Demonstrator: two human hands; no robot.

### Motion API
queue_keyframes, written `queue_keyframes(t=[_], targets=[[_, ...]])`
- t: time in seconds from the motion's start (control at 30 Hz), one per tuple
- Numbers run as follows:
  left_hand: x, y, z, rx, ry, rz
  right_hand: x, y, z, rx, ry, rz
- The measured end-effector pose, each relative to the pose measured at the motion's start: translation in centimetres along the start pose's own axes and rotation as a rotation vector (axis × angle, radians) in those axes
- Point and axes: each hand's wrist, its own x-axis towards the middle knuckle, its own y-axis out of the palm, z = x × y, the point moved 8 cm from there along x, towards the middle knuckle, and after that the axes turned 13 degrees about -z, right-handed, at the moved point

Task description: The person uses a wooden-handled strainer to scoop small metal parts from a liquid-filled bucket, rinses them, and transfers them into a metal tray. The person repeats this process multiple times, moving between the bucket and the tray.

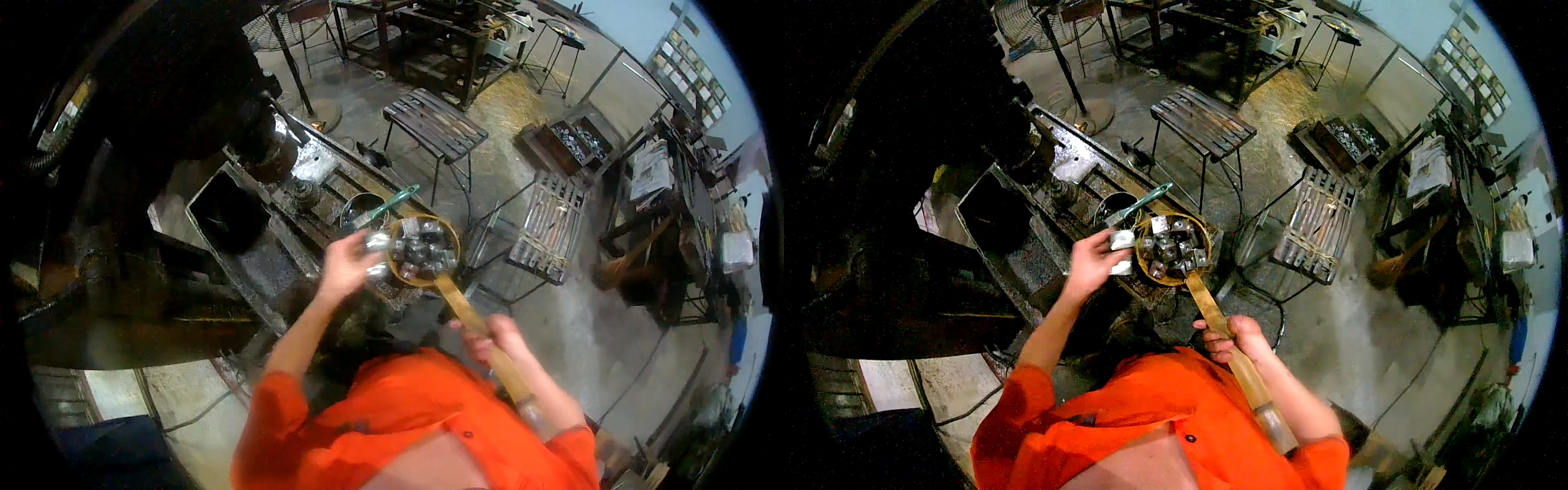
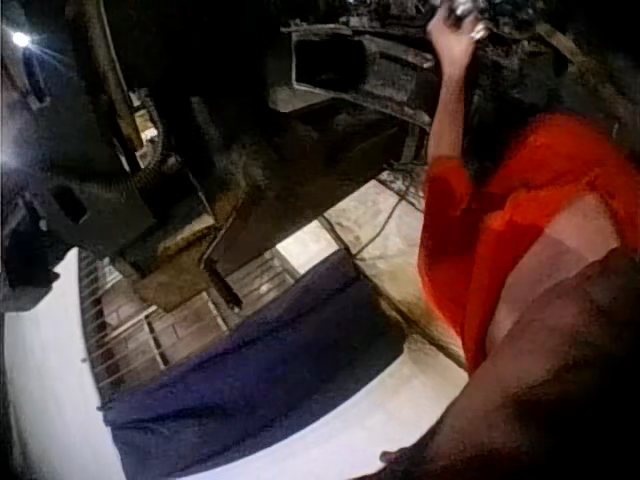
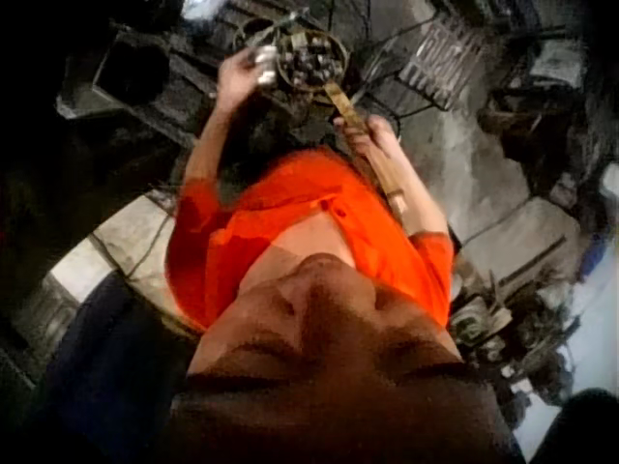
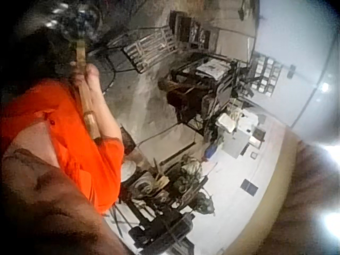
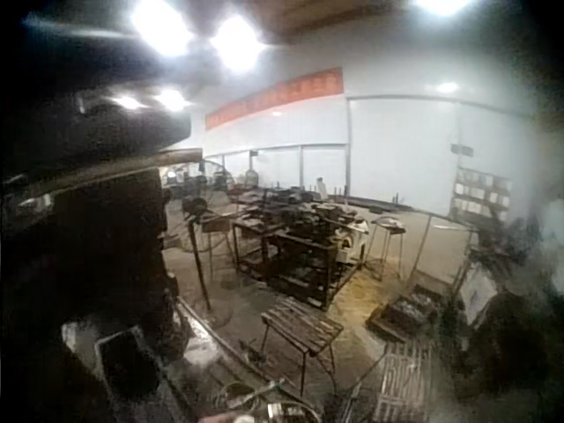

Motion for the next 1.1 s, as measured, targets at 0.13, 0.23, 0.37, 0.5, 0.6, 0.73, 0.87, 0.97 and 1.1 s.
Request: queue_keyframes(t=[0.13, 0.23, 0.37, 0.5, 0.6, 0.73, 0.87, 0.97, 1.1], targets=[[0.2, 9.4, -4.9, 0.619, 0.361, 0.121, -0.3, 0.3, 0.0, 0.061, 0.029, 0.068], [0.2, 13.9, -4.1, 0.865, 0.631, 0.214, -0.3, 0.1, 0.2, 0.109, 0.041, 0.074], [-0.3, 14.5, -4.9, 0.923, 0.647, 0.192, -0.1, -0.2, 0.5, 0.196, 0.077, 0.141], [-2.0, 12.4, -4.2, 0.855, 0.703, 0.048, 0.3, 0.2, 0.3, 0.132, 0.075, 0.131], [-2.4, 11.3, -4.2, 0.805, 0.692, 0.045, 0.0, 0.1, 0.3, 0.103, 0.091, 0.155], [-2.9, 8.0, -6.1, 0.686, 0.808, -0.041, -0.5, -0.6, 0.0, 0.082, 0.089, 0.117], [-0.5, -5.1, -4.8, 0.665, 0.657, -0.344, -1.3, 0.0, 0.2, -0.072, 0.038, 0.085], [3.1, -18.6, 1.6, 0.895, 0.176, -0.58, -1.1, -0.6, 0.6, -0.089, -0.001, -0.037], [4.6, -22.2, 15.8, 1.4, -0.175, 0.26, -1.2, 0.2, 0.6, 0.071, -0.03, -0.102]])
